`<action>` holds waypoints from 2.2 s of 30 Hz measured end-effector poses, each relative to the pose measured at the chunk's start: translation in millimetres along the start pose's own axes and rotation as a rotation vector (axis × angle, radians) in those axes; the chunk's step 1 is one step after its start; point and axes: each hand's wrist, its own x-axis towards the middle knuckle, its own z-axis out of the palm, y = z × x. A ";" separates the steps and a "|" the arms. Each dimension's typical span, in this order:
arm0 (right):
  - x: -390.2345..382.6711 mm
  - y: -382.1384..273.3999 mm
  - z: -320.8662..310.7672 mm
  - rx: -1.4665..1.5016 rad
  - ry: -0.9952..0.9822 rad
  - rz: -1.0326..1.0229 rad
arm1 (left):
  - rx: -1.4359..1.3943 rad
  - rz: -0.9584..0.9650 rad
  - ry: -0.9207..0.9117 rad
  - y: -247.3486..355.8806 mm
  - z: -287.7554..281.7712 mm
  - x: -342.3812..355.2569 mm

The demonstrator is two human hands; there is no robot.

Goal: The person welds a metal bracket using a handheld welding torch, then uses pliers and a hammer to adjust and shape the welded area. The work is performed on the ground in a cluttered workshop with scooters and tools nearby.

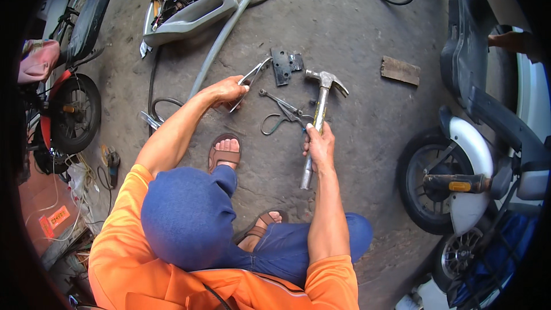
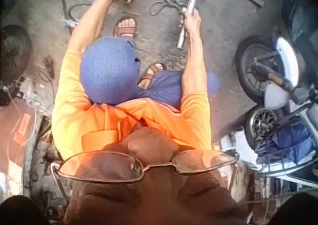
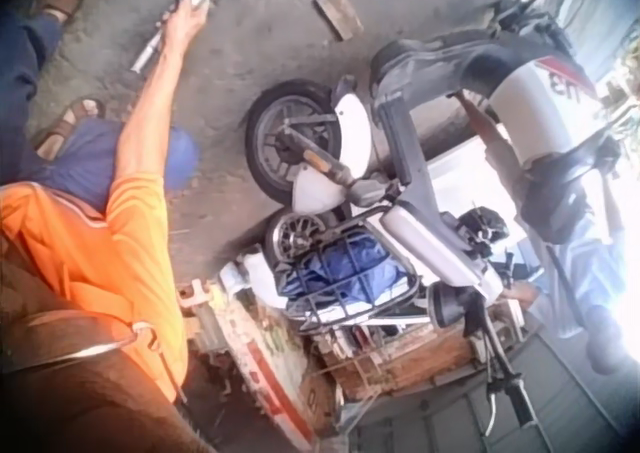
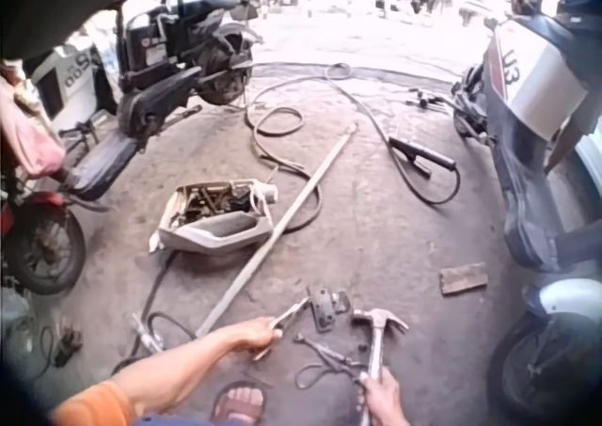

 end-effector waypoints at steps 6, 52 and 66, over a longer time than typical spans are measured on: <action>23.7 31.8 -11.5 -0.366 0.153 -0.471 | 0.067 0.051 0.005 -3.1 -3.0 14.9; -1.8 -26.6 40.4 -0.960 0.217 -0.533 | 0.390 0.038 0.374 8.8 21.0 25.2; 2.2 -4.1 38.5 -0.780 0.300 -0.532 | 0.482 0.174 0.367 -15.8 16.6 47.4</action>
